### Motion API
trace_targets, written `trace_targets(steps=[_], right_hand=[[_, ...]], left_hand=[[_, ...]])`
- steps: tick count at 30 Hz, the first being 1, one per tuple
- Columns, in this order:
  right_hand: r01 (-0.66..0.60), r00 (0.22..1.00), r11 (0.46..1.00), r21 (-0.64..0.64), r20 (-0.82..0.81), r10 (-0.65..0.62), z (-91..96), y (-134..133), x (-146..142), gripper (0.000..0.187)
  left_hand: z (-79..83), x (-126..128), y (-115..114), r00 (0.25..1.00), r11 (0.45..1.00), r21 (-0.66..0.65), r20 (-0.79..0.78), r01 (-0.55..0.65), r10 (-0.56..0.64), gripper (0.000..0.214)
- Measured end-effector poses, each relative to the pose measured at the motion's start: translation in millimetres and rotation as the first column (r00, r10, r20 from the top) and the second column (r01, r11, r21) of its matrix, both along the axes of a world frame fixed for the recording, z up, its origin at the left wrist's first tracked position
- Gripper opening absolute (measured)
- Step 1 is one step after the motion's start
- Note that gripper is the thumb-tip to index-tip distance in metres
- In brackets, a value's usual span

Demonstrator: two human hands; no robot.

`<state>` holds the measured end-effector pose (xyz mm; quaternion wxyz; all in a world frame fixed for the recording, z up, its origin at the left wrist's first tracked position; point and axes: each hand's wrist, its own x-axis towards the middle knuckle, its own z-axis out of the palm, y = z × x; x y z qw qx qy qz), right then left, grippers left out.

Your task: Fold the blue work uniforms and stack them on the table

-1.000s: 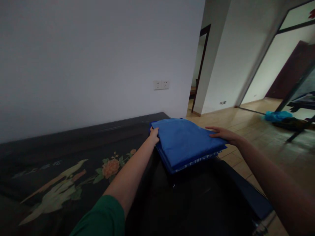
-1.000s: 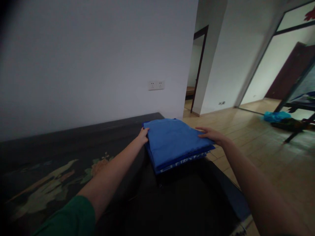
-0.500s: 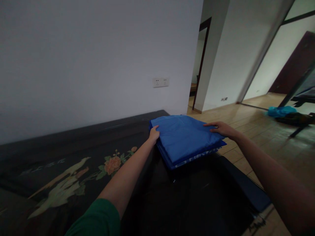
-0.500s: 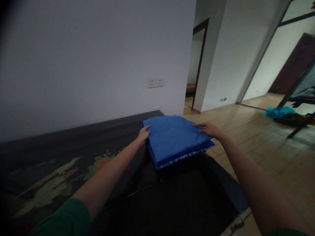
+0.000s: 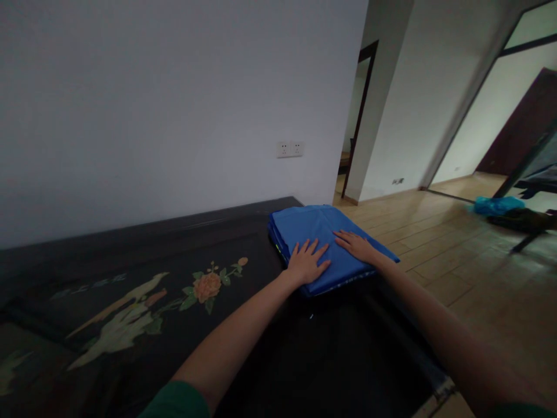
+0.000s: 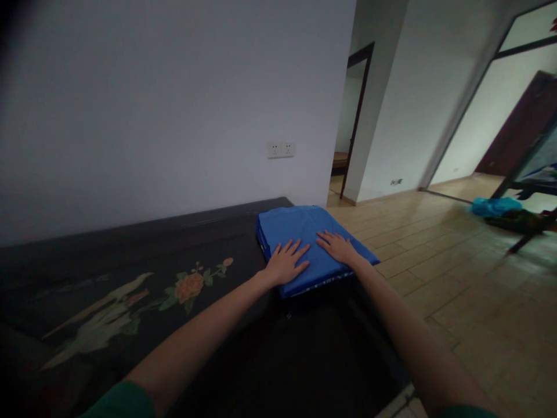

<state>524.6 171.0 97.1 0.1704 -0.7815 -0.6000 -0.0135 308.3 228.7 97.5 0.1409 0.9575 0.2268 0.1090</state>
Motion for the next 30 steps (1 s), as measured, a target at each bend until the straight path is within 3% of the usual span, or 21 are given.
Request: trace_targets(steps=[3, 5, 10, 13, 18, 21, 23, 26, 30], right_hand=[[0.051, 0.999, 0.998, -0.027, 0.003, -0.051, -4.8, -9, -3, 0.046], [0.065, 0.997, 0.998, 0.022, 0.031, -0.066, 0.2, -12, -4, 0.047], [-0.059, 0.998, 0.993, 0.103, 0.014, 0.058, 6.8, -14, -28, 0.045], [-0.010, 0.999, 0.998, 0.056, 0.033, 0.008, 2.0, -16, -47, 0.043], [0.073, 0.992, 0.997, -0.008, 0.107, -0.072, 9.1, -20, -61, 0.045], [0.079, 0.978, 0.991, 0.111, 0.181, -0.099, 22.3, -23, -76, 0.043], [0.013, 0.981, 0.970, 0.241, 0.184, -0.059, 30.3, -26, -102, 0.040], [-0.162, 0.986, 0.922, 0.353, 0.091, 0.139, 33.5, -32, -166, 0.035], [-0.355, 0.917, 0.903, 0.240, -0.098, 0.386, 18.8, -43, -272, 0.028]], left_hand=[[-2.4, -8, -8, 0.999, 0.998, 0.059, 0.009, -0.033, 0.033, 0.058], [0.8, -10, -14, 0.999, 0.996, 0.084, 0.027, -0.044, 0.042, 0.057], [3.4, -16, -21, 0.998, 0.998, 0.049, 0.040, 0.039, -0.041, 0.055], [-0.6, -29, -11, 0.998, 0.997, 0.039, 0.026, -0.066, 0.065, 0.053], [-7.6, -73, -4, 0.963, 0.977, 0.039, 0.179, -0.210, 0.200, 0.045], [-15.7, -115, -12, 0.925, 0.966, 0.003, 0.289, -0.259, 0.247, 0.040], [-22.6, -150, -19, 0.898, 0.955, -0.048, 0.329, -0.294, 0.293, 0.036], [-31.6, -206, -28, 0.873, 0.949, -0.138, 0.372, -0.283, 0.314, 0.028], [-35.6, -267, -39, 0.785, 0.883, -0.333, 0.421, -0.332, 0.454, 0.022]])
